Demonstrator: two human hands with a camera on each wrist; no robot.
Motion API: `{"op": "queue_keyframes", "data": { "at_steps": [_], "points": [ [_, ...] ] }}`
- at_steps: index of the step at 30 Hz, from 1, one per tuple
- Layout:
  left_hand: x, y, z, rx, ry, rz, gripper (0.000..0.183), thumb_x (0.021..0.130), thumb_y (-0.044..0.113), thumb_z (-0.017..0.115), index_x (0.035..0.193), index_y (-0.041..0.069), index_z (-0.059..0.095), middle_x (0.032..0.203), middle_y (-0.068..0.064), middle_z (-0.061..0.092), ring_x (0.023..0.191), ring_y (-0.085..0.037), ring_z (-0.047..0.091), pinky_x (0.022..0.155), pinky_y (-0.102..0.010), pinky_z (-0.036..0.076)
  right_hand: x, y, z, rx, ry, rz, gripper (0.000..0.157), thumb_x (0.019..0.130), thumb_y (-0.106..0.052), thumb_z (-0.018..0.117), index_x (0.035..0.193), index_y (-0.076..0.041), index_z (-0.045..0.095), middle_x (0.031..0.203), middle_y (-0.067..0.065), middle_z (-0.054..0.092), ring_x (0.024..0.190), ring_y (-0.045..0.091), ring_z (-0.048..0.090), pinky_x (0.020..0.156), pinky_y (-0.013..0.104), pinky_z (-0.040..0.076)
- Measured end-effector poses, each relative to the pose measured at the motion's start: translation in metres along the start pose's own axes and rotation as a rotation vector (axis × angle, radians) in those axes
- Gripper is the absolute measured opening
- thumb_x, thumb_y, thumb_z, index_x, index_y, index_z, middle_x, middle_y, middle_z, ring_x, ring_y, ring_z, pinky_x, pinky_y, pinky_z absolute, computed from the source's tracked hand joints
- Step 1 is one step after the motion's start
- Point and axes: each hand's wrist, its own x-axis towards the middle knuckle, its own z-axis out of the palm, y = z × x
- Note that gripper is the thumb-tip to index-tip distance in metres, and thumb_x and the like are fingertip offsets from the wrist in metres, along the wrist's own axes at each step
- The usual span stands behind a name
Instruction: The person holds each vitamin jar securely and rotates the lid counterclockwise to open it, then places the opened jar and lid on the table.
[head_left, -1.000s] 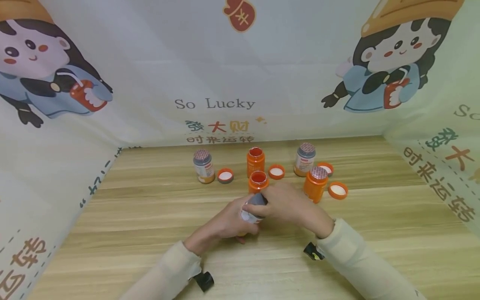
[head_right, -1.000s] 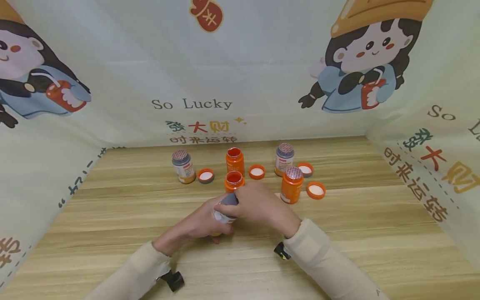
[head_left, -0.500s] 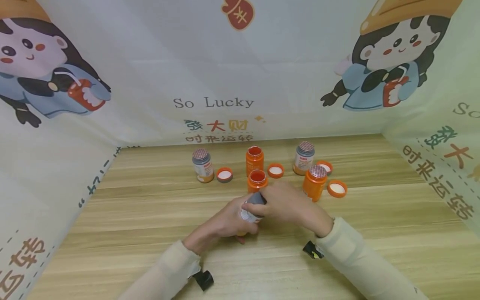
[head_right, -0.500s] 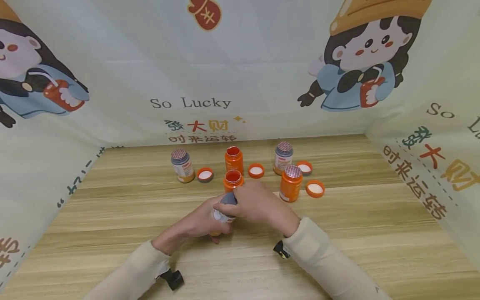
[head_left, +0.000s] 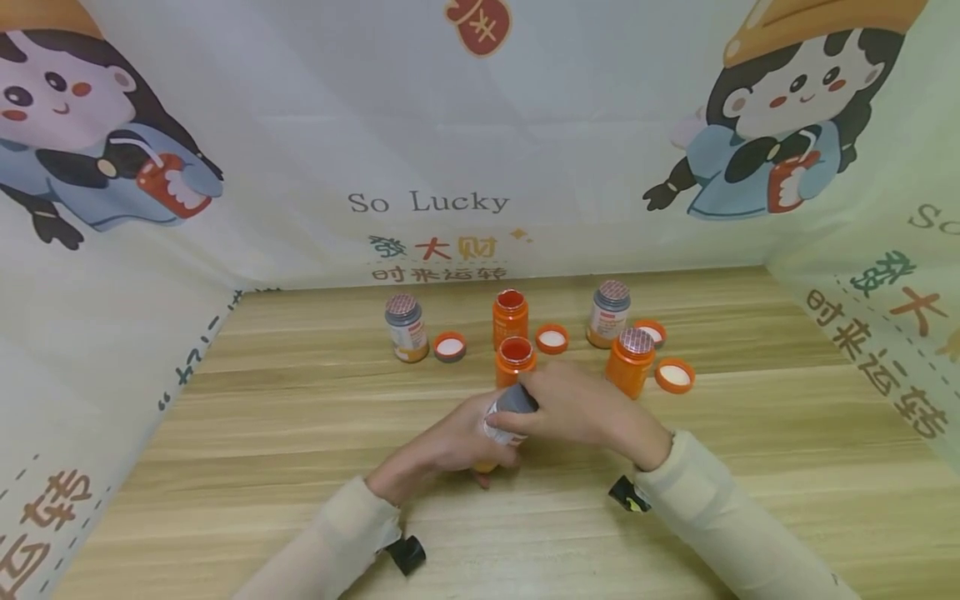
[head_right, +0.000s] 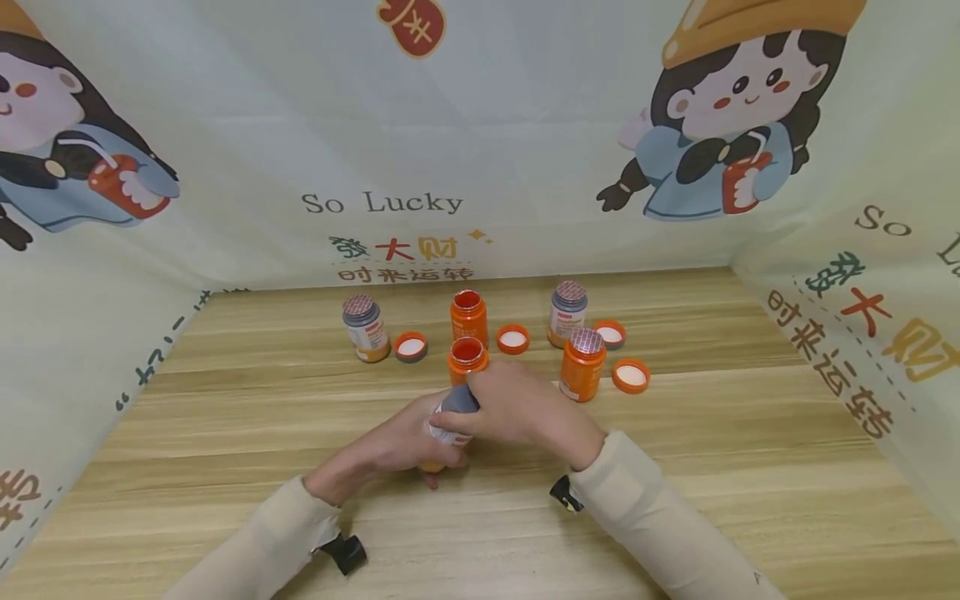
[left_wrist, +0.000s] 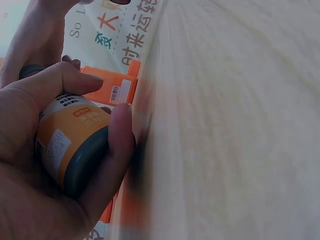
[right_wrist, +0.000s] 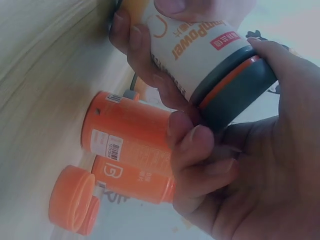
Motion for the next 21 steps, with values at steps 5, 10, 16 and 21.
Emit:
{"op": "queue_keyframes", "data": {
  "at_steps": [5, 10, 16, 21],
  "points": [
    [-0.0006, 0.0018, 0.001, 0.027, 0.009, -0.015, 0.06, 0.078, 0.001, 0.075, 0.133, 0.018, 0.056, 0.103, -0.008, 0.061, 0.082, -0.019, 0.064, 0.046, -0.035, 0.06, -0.0023, 0.0032, -0.0024, -0.008, 0.004, 0.049, 0.058, 0.092, -0.073, 0.053, 0.065, -0.022, 0.051, 0.059, -0.008, 0.038, 0.051, 0.009, 0.04, 0.047, 0.025, 0.025],
    [-0.0005, 0.0029, 0.0024, 0.047, 0.017, -0.017, 0.06, 0.078, 0.002, 0.077, 0.131, 0.018, 0.057, 0.101, -0.008, 0.062, 0.083, -0.018, 0.064, 0.046, -0.035, 0.06, -0.0027, 0.0047, -0.005, -0.017, 0.004, 0.026, 0.043, 0.093, -0.061, 0.056, 0.073, -0.022, 0.059, 0.063, -0.007, 0.046, 0.056, 0.012, 0.047, 0.051, 0.026, 0.031],
    [-0.0013, 0.0028, 0.0027, 0.06, 0.022, -0.016, 0.061, 0.077, 0.002, 0.077, 0.133, 0.017, 0.056, 0.101, -0.008, 0.063, 0.082, -0.018, 0.064, 0.046, -0.035, 0.059, -0.0019, 0.0063, -0.0065, -0.033, -0.016, -0.027, 0.034, 0.092, -0.055, 0.058, 0.083, -0.023, 0.061, 0.068, -0.006, 0.051, 0.059, 0.012, 0.049, 0.053, 0.026, 0.037],
    [-0.0017, 0.0031, 0.0033, 0.075, 0.032, -0.004, 0.061, 0.076, 0.001, 0.078, 0.131, 0.016, 0.057, 0.098, -0.007, 0.062, 0.077, -0.017, 0.064, 0.045, -0.036, 0.059, -0.0021, 0.0075, -0.0092, -0.063, -0.03, -0.076, 0.029, 0.089, -0.05, 0.061, 0.093, -0.021, 0.061, 0.074, -0.006, 0.055, 0.063, 0.011, 0.052, 0.056, 0.026, 0.041]
  ]
}}
